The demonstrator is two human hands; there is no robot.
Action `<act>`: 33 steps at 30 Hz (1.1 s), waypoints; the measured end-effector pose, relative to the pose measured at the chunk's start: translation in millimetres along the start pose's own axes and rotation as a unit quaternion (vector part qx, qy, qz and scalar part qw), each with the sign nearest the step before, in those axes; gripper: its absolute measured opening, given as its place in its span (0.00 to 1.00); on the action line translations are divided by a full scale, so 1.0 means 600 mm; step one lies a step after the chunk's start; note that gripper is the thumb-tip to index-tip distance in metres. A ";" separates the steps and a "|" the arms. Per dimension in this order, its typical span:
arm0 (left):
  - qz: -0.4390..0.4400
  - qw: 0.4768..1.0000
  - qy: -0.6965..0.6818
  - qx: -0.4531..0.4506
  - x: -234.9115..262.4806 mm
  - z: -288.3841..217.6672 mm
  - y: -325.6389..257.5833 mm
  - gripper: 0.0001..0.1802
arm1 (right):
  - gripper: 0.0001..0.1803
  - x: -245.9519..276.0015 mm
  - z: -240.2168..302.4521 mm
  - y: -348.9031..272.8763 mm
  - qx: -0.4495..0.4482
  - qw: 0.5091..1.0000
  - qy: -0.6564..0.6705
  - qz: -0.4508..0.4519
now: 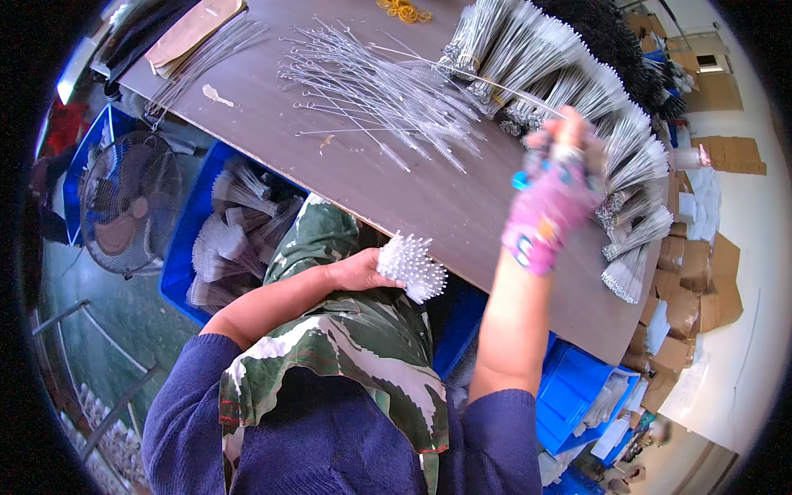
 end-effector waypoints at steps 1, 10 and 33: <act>0.008 1.000 0.017 -0.008 0.000 -0.001 0.003 0.22 | 0.07 0.002 -0.038 0.011 -0.021 0.999 -0.036 -0.006; 0.011 0.999 0.037 -0.023 0.010 -0.003 0.001 0.20 | 0.09 0.061 -0.102 -0.063 -0.101 0.959 -0.212 0.160; 0.016 1.000 -0.009 0.008 0.007 -0.005 0.001 0.23 | 0.15 -0.027 -0.109 0.031 0.199 0.736 -0.609 0.220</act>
Point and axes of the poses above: each hand's wrist, its own y-axis towards the middle knuckle, its own x-axis out of the back of the hand, z = x × y, the point moved 3 cm from there along y, towards the middle knuckle, and after that the axes turned 12 degrees about -x, right-handed, at the moved point
